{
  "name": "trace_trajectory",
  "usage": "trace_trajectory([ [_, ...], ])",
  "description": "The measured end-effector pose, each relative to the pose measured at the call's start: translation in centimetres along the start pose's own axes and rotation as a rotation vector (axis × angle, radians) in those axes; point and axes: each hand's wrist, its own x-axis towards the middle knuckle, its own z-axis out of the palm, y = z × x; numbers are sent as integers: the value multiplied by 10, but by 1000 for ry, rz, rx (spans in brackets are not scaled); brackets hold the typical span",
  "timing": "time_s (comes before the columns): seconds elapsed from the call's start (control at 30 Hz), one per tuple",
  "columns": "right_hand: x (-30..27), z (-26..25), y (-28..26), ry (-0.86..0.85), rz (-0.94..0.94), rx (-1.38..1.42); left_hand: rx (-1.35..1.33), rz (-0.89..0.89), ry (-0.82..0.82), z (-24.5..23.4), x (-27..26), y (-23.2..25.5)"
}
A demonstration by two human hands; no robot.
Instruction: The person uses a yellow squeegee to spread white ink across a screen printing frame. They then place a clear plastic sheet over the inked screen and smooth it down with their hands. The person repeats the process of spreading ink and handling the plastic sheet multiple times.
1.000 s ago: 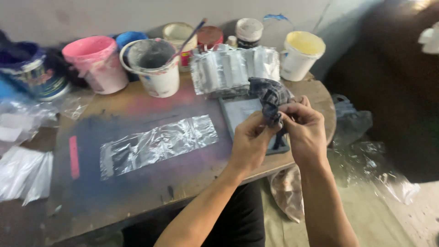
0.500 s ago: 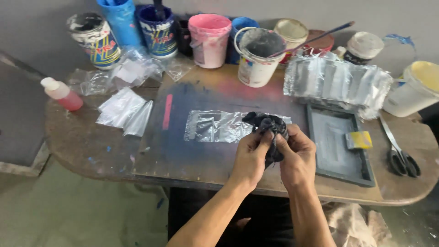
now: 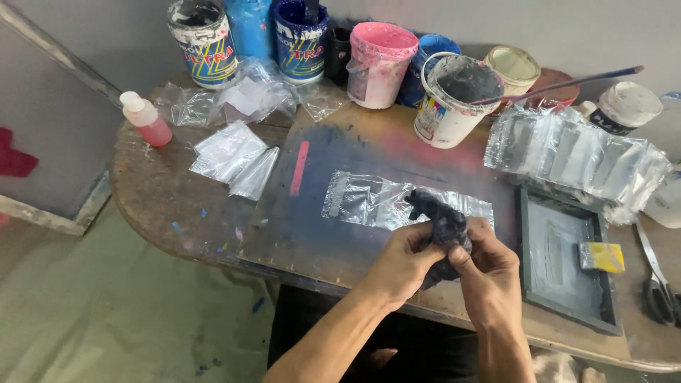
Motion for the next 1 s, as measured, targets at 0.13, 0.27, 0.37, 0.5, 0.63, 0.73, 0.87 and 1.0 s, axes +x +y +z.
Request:
trace_trajectory([
  [0.13, 8, 6, -2, -43, -20, 47, -74, -34, -21, -19, 6, -14],
  [0.27, 12, 12, 1, -117, -27, 89, -136, -34, 42, -34, 3, -10],
  [0.37, 11, 20, -9, -178, 11, -4, 41, -106, 106, -30, -11, 28],
  [0.5, -2, 17, -18, -214, -27, -446, 508, -407, 129, -7, -36, 79],
  [0.63, -18, 18, -4, 4, -198, -649, 327, -264, 203, -3, -32, 58],
  [0.73, -21, -1, -9, 236, -300, -763, 164, -265, 124, 12, -35, 45],
  [0.87, -9, -94, -13, 521, -425, -1126, 529, -148, 15, 20, -39, 48],
  [1.0, 10, -184, -39, 654, -328, -1363, 583, -187, 86, 14, -32, 48],
])
